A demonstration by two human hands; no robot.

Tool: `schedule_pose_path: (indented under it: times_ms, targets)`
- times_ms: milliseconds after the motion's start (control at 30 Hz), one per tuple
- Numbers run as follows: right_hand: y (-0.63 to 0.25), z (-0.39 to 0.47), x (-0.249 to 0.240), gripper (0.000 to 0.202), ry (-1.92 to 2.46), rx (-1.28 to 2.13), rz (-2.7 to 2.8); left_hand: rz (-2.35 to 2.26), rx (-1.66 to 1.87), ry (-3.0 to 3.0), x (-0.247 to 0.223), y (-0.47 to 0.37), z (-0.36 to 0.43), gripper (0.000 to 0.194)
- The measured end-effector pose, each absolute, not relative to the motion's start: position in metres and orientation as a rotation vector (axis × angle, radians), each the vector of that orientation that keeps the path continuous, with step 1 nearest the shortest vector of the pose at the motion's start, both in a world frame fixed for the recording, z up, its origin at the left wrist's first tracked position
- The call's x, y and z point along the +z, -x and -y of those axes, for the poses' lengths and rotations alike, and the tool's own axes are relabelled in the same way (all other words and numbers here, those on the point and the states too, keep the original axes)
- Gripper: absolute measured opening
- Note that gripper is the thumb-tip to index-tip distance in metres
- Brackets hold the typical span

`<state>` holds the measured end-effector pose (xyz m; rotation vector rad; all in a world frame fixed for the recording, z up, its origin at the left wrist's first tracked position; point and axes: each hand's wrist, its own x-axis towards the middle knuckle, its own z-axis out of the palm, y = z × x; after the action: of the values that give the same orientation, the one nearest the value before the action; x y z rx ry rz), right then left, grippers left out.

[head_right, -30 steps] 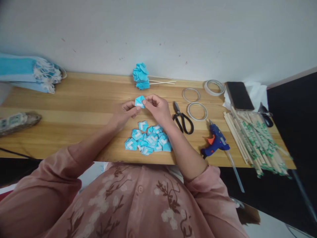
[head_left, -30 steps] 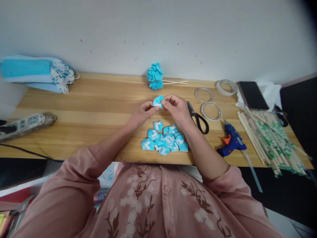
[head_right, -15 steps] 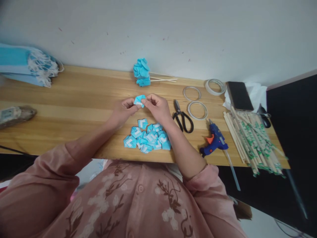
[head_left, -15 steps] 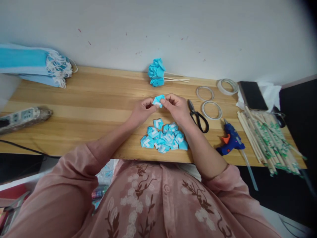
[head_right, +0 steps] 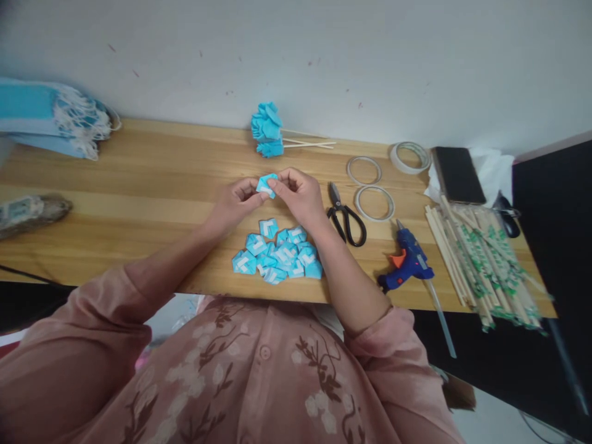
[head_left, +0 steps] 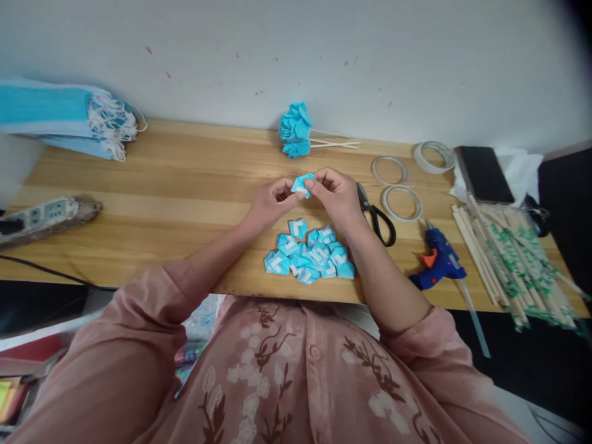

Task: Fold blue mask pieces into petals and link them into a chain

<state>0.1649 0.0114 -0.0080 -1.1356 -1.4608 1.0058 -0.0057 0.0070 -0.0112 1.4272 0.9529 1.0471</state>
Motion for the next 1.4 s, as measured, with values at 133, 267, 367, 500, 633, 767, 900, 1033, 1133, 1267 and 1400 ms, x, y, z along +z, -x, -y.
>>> schedule_pose_path:
  times_ms: [133,267,367,500,633,767,900,1033,1133,1267,1400]
  targets:
    - [-0.164,-0.012,-0.01,0.035,1.109,1.026,1.471,-0.986,1.043,-1.459,-0.012,0.007,-0.007,0.025]
    - [-0.164,-0.011,-0.011,0.037,1.112,1.004,1.473,-1.022,1.033,-1.481,-0.016,0.008,-0.008,0.027]
    - [-0.164,-0.011,-0.012,0.04,1.134,0.95,1.481,-1.022,1.011,-1.495,-0.016,0.008,-0.009,0.025]
    - [-0.165,-0.011,-0.012,0.045,1.149,0.936,1.485,-1.038,1.007,-1.49,-0.014,0.007,-0.008,0.025]
    - [-0.164,-0.011,-0.012,0.044,1.175,0.95,1.49,-1.041,1.013,-1.476,-0.014,0.006,-0.007,0.026]
    - [-0.165,-0.011,-0.012,0.04,1.173,0.947,1.481,-1.04,1.012,-1.495,-0.017,0.006,-0.007,0.028]
    - [-0.166,-0.013,-0.013,0.041,1.18,0.93,1.458,-1.031,1.005,-1.523,-0.019,0.006,-0.008,0.032]
    - [-0.168,-0.015,-0.013,0.049,1.179,0.921,1.357,-1.033,1.049,-1.614,-0.014,0.01,-0.007,0.039]
    - [-0.169,-0.017,-0.015,0.056,1.207,0.918,1.311,-1.06,1.171,-1.811,0.0,0.014,-0.009,0.039]
    - [-0.17,-0.02,-0.02,0.06,1.273,0.926,1.304,-1.003,1.12,-2.283,0.033,0.009,-0.026,0.026]
    - [-0.169,-0.021,-0.022,0.061,1.281,0.949,1.313,-1.097,0.861,-2.662,0.06,-0.016,-0.072,0.022]
